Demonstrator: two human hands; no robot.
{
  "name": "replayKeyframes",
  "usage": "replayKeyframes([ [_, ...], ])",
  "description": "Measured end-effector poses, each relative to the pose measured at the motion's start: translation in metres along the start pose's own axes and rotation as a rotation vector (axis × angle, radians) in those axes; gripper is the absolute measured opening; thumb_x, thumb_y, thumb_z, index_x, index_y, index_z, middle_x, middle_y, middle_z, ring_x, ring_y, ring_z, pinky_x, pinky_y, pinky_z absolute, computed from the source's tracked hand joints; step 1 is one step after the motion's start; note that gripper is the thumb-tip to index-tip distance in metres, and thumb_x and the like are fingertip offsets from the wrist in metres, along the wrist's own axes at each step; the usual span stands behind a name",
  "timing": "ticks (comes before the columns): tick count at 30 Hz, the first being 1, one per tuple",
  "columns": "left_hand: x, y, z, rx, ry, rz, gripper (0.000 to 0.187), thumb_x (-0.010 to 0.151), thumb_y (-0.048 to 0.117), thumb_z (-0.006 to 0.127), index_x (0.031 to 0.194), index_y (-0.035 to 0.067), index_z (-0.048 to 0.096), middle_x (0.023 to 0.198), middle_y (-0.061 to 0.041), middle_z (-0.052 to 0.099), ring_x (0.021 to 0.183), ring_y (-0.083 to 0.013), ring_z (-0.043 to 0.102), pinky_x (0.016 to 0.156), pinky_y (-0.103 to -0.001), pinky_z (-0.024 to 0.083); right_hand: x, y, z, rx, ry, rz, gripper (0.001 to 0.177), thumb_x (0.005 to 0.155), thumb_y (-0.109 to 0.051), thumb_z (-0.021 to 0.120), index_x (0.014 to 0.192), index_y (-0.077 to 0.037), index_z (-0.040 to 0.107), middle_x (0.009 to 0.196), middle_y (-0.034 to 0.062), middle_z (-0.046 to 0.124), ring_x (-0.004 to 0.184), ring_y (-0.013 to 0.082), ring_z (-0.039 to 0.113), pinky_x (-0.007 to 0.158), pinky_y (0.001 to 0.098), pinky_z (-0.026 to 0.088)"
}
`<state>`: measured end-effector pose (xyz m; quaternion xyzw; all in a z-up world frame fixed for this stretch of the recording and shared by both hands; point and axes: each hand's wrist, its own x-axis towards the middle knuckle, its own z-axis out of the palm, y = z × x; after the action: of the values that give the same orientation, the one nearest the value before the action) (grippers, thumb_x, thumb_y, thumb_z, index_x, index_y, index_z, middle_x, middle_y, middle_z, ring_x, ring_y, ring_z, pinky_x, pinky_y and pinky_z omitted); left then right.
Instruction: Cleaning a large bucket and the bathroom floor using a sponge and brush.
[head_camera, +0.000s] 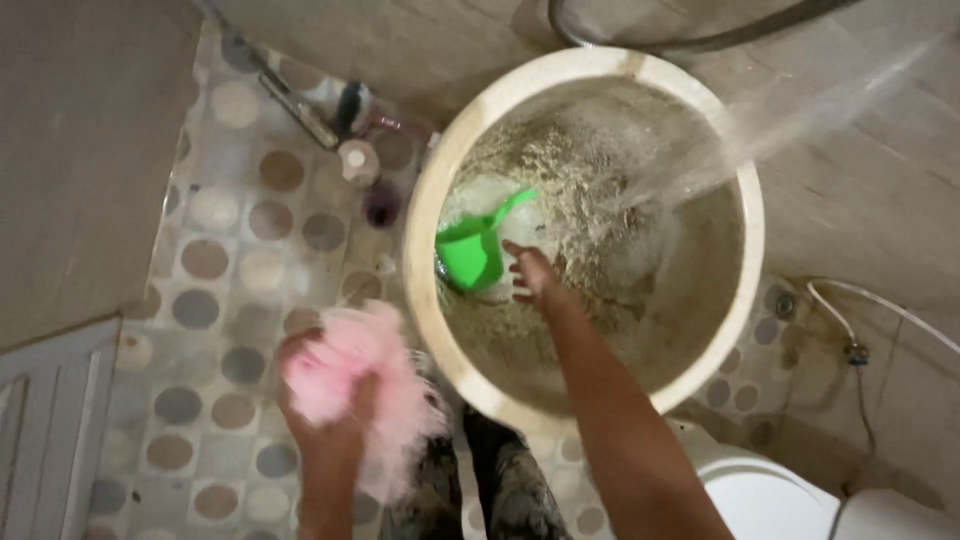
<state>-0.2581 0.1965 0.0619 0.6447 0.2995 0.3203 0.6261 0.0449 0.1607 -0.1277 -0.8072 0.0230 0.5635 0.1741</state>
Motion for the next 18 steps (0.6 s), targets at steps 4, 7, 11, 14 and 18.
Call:
replayKeyframes([
  [4, 0.062, -0.022, 0.046, 0.302, -0.063, 0.084, 0.062, 0.079, 0.011, 0.078, 0.137, 0.017, 0.057, 0.137, -0.007, 0.062, 0.121, -0.0256, 0.063, 0.101, -0.048, 0.055, 0.048, 0.003, 0.014, 0.073, -0.012, 0.008, 0.058, 0.098, -0.048, 0.058, 0.145, -0.015, 0.052, 0.14, 0.0119, 0.058, 0.121, 0.0313, 0.058, 0.099, 0.052, 0.05],
  [7, 0.083, -0.06, 0.091, 0.448, -0.105, 0.117, 0.059, 0.078, 0.011, 0.077, 0.134, 0.017, 0.061, 0.136, -0.006, 0.064, 0.12, -0.0258, 0.063, 0.1, -0.049, 0.055, 0.108, 0.025, 0.015, 0.137, -0.031, 0.028, 0.065, 0.094, -0.053, 0.059, 0.145, -0.014, 0.053, 0.142, 0.0142, 0.058, 0.12, 0.0326, 0.059, 0.098, 0.0543, 0.05],
  [11, 0.093, -0.088, 0.121, 0.804, -0.483, -0.252, 0.053, 0.076, 0.007, 0.073, 0.126, 0.021, 0.063, 0.139, -0.009, 0.056, 0.126, -0.036, 0.053, 0.093, -0.055, 0.048, 0.18, 0.06, 0.016, 0.205, -0.072, 0.064, 0.075, 0.088, -0.06, 0.06, 0.145, -0.011, 0.054, 0.146, 0.0172, 0.058, 0.119, 0.0344, 0.062, 0.097, 0.0575, 0.051],
  [14, 0.092, -0.088, 0.122, 0.872, -0.584, -0.429, 0.04, 0.084, 0.008, 0.07, 0.121, 0.019, 0.062, 0.131, -0.009, 0.057, 0.124, -0.0367, 0.053, 0.09, -0.056, 0.048, 0.201, 0.092, 0.019, 0.247, -0.114, 0.111, 0.083, 0.084, -0.065, 0.061, 0.145, -0.01, 0.055, 0.149, 0.0195, 0.059, 0.119, 0.0357, 0.063, 0.096, 0.0598, 0.052],
  [18, 0.106, -0.073, 0.117, 0.906, -0.617, -0.484, 0.044, 0.078, 0.007, 0.072, 0.119, 0.017, 0.06, 0.124, -0.009, 0.057, 0.118, -0.0361, 0.054, 0.089, -0.055, 0.047, 0.163, 0.074, -0.001, 0.221, 0.0, 0.229, 0.097, 0.086, -0.053, 0.073, 0.156, -0.008, 0.022, 0.144, 0.0242, 0.055, 0.113, 0.0374, 0.066, 0.093, 0.0572, 0.058],
])
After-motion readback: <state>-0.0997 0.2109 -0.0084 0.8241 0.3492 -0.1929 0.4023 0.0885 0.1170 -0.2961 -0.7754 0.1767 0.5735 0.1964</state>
